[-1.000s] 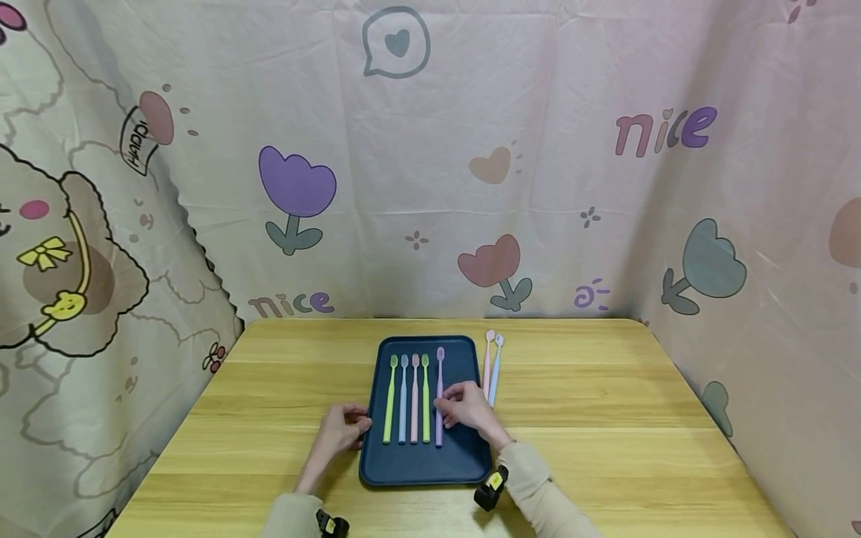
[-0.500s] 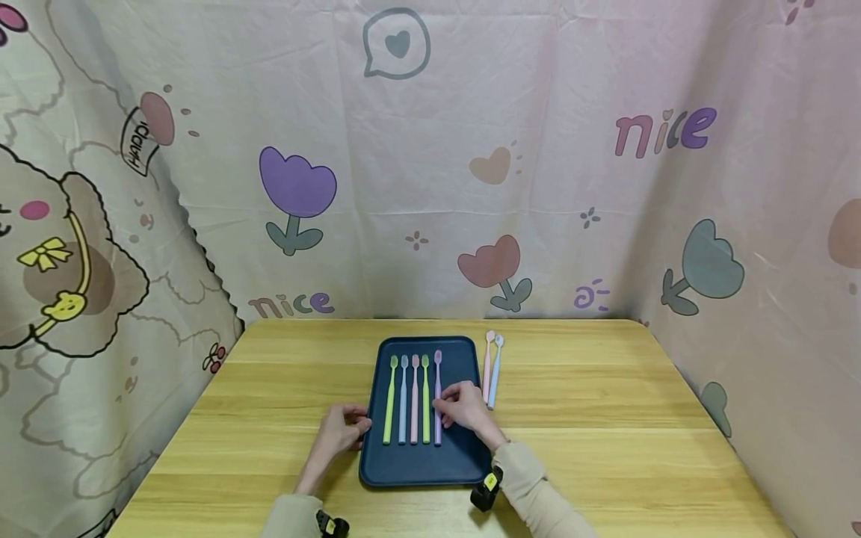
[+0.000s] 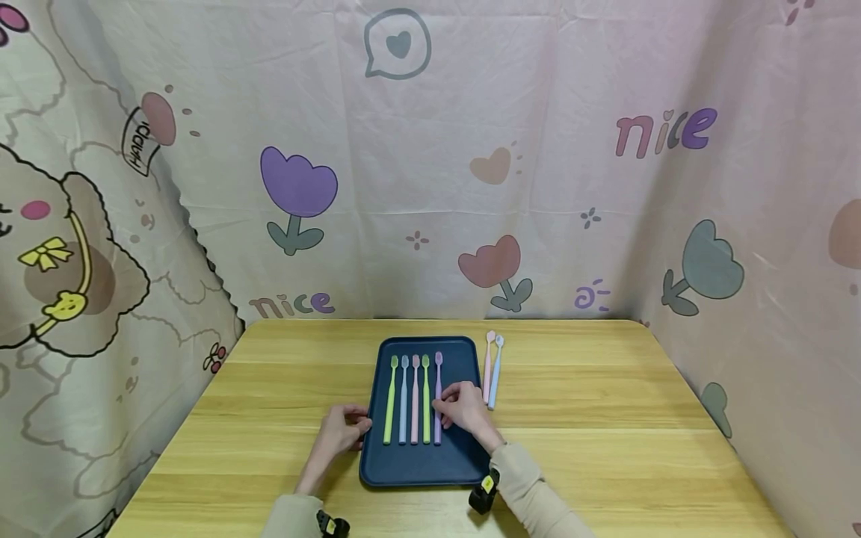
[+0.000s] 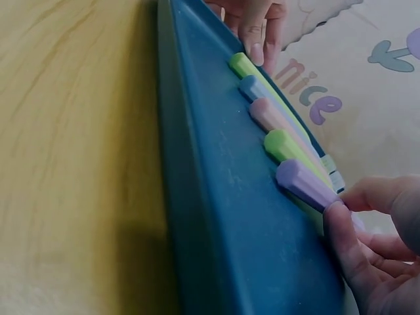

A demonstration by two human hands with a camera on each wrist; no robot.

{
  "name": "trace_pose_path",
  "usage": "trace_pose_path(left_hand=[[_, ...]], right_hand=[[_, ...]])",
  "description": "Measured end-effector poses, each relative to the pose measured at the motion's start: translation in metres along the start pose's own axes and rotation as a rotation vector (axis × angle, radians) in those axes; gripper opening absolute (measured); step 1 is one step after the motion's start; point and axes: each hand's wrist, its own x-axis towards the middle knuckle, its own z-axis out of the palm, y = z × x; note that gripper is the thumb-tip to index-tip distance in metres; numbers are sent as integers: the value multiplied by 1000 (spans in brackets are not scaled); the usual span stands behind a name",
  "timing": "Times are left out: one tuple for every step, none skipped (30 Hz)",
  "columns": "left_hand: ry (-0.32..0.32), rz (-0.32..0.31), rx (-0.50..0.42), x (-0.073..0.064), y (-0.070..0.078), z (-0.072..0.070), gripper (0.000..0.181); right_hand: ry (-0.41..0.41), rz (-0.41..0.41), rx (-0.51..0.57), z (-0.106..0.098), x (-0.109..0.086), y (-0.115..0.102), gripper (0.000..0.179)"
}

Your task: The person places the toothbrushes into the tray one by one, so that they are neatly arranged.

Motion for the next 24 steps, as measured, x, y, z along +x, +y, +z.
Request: trace_pose_path(left_hand=[[0, 1, 1, 0, 0, 0, 20], [1, 1, 2, 0, 0, 0, 20], [0, 2, 1, 0, 0, 0, 20], [1, 3, 1, 0, 0, 0, 20], [1, 5, 1, 0, 0, 0, 20], [1, 6, 0, 0, 0, 0, 20], [1, 9, 1, 0, 0, 0, 20], [1, 10, 0, 0, 0, 0, 20], [1, 11, 1, 0, 0, 0, 20], [2, 12, 2, 0, 0, 0, 20], [2, 12, 2, 0, 0, 0, 20], [2, 11, 2, 0, 0, 0, 20], [3, 10, 1, 0, 0, 0, 20], [2, 8, 0, 0, 0, 0, 20], [2, 6, 1, 0, 0, 0, 20], [3, 4, -1, 0, 0, 0, 21], [2, 2, -2, 0, 0, 0, 21], [1, -1, -3, 0, 0, 0, 21], [1, -3, -3, 0, 0, 0, 21], [0, -5, -2, 0, 0, 1, 21], [0, -6, -1, 0, 0, 1, 21], [0, -8, 1, 0, 0, 0, 21], [-1, -8, 3, 0, 0, 0, 21], [0, -8, 4, 0, 0, 1, 21]], right_hand=[[2, -2, -1, 0, 0, 0, 14], [6, -5, -4, 0, 0, 0, 14], [10, -2, -4, 1, 0, -1, 14], [14, -2, -3, 1, -1, -1, 14], [18, -3, -3, 1, -1, -1, 14], [21, -4, -1, 1, -1, -1, 14], [23, -5, 0, 1, -1, -1, 15], [26, -1, 0, 1, -1, -1, 14], [27, 3, 2, 1, -1, -1, 14], [29, 0, 3, 1, -1, -1, 14], [31, -2, 4, 2, -1, -1, 14], [32, -9, 3, 2, -1, 0, 14], [35, -8, 4, 2, -1, 0, 13], [38, -10, 5, 2, -1, 0, 14], [41, -11, 7, 2, -2, 0, 14], [44, -16, 8, 2, -2, 0, 14], [47, -18, 7, 3, -2, 0, 14], [49, -22, 6, 3, -2, 1, 14], [51, -19, 7, 3, -2, 1, 15], [52, -25, 7, 3, -3, 1, 15], [51, -26, 7, 3, -3, 1, 15], [50, -37, 7, 2, -4, 2, 16], [48, -40, 7, 2, -4, 2, 16], [43, -46, 10, 2, -5, 2, 17]])
